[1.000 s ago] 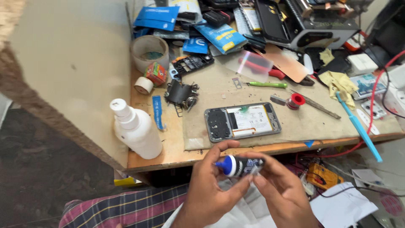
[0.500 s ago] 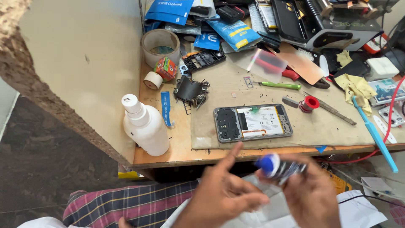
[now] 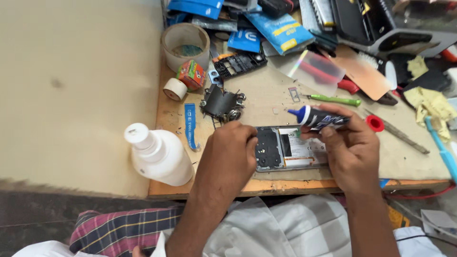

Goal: The person opens a small tube of adhesive, unscrewing and preparing the nozzle, then squeezes the adhesive along the edge of an opened smartphone frame resting on the workbench, steadying the phone with the other hand and rotating it to reach different sides. At the end they set the tube down and pick up a cloth.

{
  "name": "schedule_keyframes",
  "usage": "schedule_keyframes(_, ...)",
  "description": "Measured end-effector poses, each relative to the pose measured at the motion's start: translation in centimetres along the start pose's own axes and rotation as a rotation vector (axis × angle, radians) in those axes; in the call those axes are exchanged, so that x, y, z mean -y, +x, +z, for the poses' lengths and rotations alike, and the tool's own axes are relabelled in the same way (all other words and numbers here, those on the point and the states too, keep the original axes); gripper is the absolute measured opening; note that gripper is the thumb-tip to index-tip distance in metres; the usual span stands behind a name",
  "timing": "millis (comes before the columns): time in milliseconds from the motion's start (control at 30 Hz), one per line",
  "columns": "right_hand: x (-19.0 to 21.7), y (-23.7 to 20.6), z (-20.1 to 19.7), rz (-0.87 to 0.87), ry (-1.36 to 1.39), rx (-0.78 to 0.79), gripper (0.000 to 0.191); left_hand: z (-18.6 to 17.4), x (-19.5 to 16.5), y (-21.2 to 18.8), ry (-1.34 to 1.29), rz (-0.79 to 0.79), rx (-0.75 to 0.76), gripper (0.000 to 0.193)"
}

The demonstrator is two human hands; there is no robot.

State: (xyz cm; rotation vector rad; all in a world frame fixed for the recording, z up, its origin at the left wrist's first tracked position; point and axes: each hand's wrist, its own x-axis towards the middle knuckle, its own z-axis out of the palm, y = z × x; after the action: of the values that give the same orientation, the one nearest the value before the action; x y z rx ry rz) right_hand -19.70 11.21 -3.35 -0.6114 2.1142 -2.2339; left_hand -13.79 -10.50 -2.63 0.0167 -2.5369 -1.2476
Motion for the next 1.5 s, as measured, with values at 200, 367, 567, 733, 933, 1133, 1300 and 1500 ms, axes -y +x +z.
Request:
schedule_keyframes(200,-0.5,-0.3,-0.5,0.015,0.036,-0.039,0.033,0.4,-0.2,0.1,0.088,-0.021,0.033,0.009)
schedule_keyframes(367,-0.7,0.1,-0.7,0.027,0.118,-0.035,0.031,-0.1,-0.3,-1.1,0.072,-0.018,-0.014,0.009)
schedule_keyframes(567,-1.0,0.1,-0.8,0.019,0.121,-0.034,0.031,-0.6,-0.5,-3.1,-0.113,-0.223,0.003,0.014)
schedule_keyframes(733,-1.1,0.1,-0.8,0.014,0.11,-0.027,0.031,-0.5,-0.6,-2.2,0.033,0.012,-0.044,0.02)
schedule_keyframes(933,-1.2,0.1,-0.9,0.0,0.13,-0.017,0.031,-0.9,-0.7,-0.6,0.344,0.058,0.161,0.005)
schedule_keyframes(1133,-1.1,0.1,-0.8,-0.005,0.093,-0.02,0.031,-0.6,-1.6,-0.1,0.558,0.207,0.208,0.022)
schedule_keyframes(1300,-1.2,0.0,-0.7,-0.005,0.085,-0.023,0.03,-2.8,-3.2,-1.9,0.302,0.112,0.365,0.01)
schedule_keyframes(1500,-1.6,0.0,-1.0,-0.016,0.191,-0.042,0.03,-4.9,-4.1,-4.2,0.037,-0.265,0.853,0.026)
